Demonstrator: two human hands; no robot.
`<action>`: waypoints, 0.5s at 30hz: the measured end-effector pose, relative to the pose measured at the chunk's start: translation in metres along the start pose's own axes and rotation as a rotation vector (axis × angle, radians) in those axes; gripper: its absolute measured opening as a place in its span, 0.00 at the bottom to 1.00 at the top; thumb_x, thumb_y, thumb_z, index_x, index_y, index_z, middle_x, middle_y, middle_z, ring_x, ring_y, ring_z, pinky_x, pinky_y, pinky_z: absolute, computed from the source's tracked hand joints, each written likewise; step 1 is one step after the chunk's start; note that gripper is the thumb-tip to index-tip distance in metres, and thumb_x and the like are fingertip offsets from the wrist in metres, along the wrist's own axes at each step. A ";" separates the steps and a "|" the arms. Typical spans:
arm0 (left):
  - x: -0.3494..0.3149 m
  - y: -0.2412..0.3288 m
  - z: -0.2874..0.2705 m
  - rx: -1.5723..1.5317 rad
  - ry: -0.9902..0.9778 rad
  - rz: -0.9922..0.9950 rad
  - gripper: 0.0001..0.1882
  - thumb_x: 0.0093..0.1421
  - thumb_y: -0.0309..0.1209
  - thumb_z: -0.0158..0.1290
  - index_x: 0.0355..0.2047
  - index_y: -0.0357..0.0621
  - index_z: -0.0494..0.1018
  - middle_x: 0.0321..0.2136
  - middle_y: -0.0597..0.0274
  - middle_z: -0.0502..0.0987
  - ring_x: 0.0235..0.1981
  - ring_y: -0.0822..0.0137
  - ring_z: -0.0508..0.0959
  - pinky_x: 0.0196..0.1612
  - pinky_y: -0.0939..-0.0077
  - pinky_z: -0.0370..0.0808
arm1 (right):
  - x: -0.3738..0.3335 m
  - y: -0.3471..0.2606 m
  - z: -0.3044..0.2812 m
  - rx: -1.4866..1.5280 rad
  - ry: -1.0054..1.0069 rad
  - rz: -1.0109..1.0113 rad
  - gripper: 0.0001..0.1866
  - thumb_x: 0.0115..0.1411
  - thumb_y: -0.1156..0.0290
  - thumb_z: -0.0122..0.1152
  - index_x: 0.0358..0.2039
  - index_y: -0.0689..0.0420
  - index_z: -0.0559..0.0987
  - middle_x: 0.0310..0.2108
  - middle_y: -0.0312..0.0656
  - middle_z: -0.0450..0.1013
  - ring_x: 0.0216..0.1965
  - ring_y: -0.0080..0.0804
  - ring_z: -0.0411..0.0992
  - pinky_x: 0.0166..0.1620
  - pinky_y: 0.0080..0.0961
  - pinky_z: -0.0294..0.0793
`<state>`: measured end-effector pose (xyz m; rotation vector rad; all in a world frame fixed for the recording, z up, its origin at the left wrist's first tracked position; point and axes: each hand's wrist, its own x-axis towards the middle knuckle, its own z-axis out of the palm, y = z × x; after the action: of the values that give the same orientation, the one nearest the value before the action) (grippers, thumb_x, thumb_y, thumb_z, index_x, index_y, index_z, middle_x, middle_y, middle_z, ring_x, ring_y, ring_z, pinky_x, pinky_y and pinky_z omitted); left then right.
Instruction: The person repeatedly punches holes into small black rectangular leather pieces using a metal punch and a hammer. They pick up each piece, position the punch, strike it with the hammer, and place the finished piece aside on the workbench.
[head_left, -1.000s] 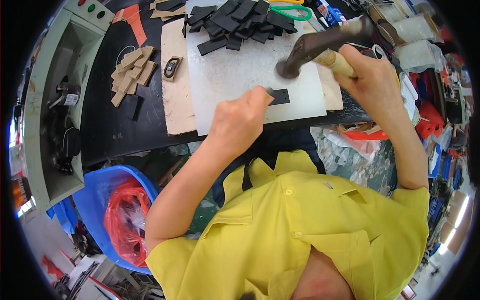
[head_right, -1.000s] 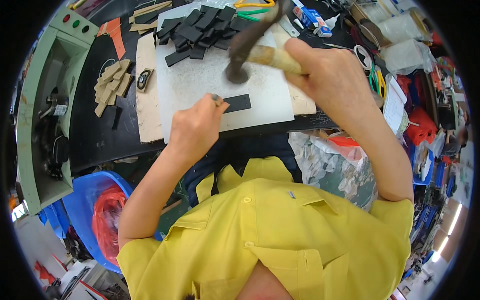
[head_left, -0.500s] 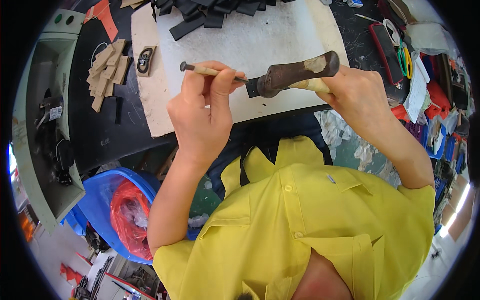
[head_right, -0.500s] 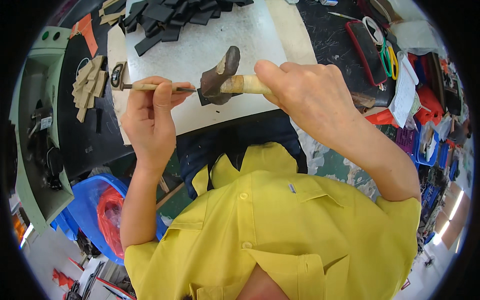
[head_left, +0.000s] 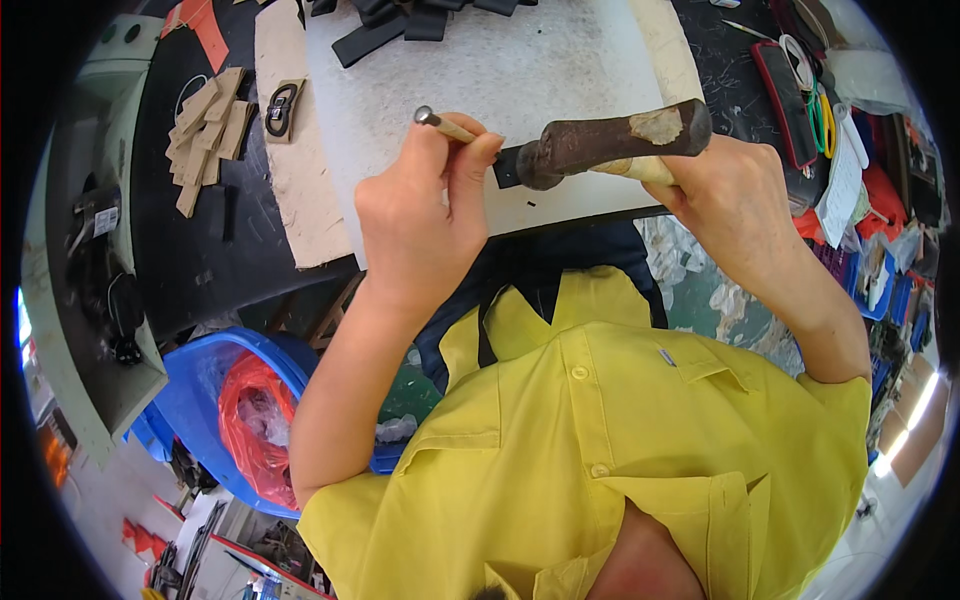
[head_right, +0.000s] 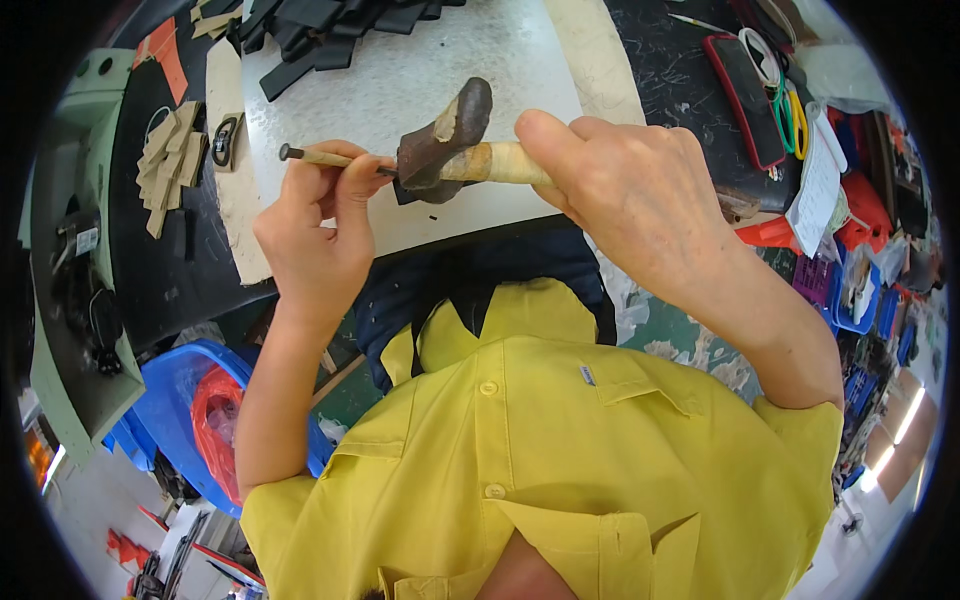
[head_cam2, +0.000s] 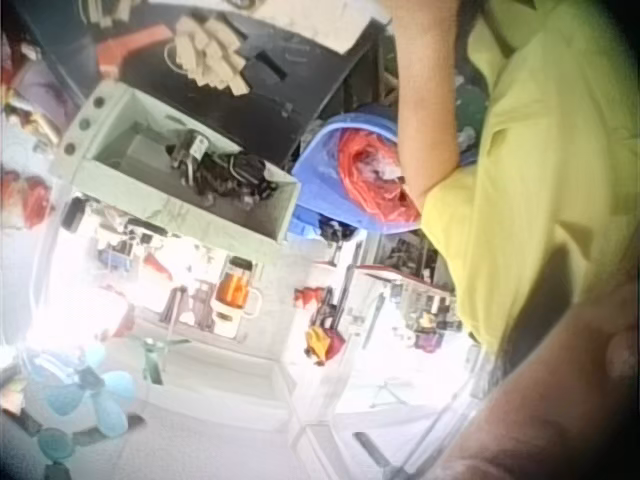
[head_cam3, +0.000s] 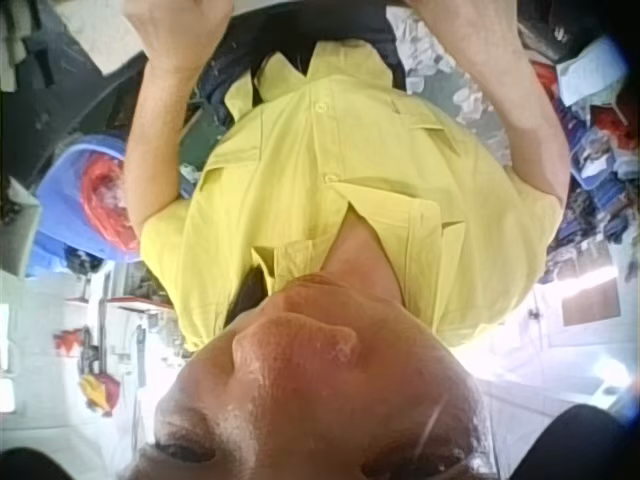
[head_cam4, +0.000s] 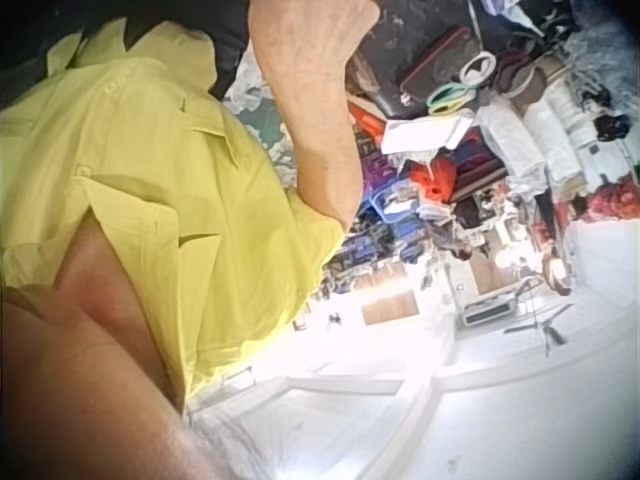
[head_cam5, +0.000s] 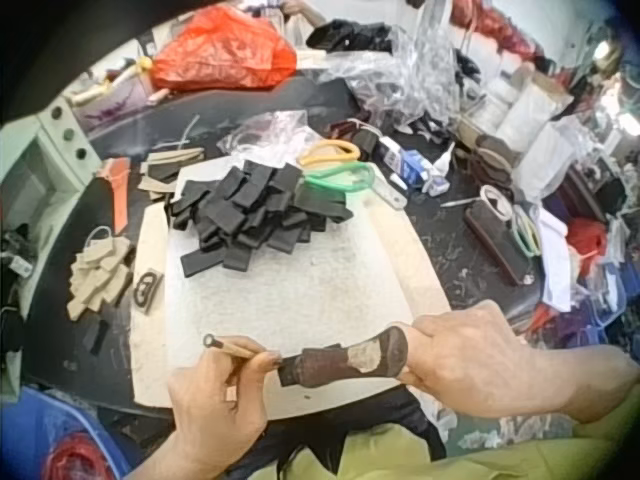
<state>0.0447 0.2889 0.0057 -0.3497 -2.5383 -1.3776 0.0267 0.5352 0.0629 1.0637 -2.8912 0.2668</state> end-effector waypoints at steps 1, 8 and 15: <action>-0.001 0.000 0.004 0.039 0.031 0.036 0.05 0.64 0.22 0.55 0.33 0.32 0.71 0.28 0.57 0.81 0.28 0.70 0.83 0.33 0.79 0.81 | 0.000 0.000 -0.001 0.001 -0.005 0.003 0.14 0.53 0.70 0.66 0.33 0.53 0.68 0.19 0.41 0.69 0.21 0.45 0.72 0.21 0.37 0.67; -0.001 0.005 0.006 0.262 0.090 0.259 0.07 0.59 0.21 0.59 0.30 0.37 0.71 0.24 0.57 0.79 0.18 0.61 0.78 0.21 0.74 0.72 | 0.029 0.004 -0.042 0.161 0.144 0.204 0.10 0.57 0.67 0.66 0.33 0.56 0.75 0.20 0.44 0.73 0.22 0.42 0.73 0.26 0.34 0.71; 0.008 0.008 0.004 0.299 0.015 0.313 0.09 0.60 0.26 0.58 0.31 0.38 0.68 0.20 0.55 0.76 0.19 0.56 0.77 0.20 0.68 0.73 | 0.046 0.015 -0.089 0.426 0.545 0.130 0.06 0.65 0.64 0.56 0.35 0.51 0.74 0.19 0.38 0.63 0.21 0.35 0.62 0.22 0.30 0.58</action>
<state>0.0395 0.2979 0.0124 -0.6400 -2.4928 -0.8724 -0.0188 0.5326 0.1532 0.6874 -2.4514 1.0344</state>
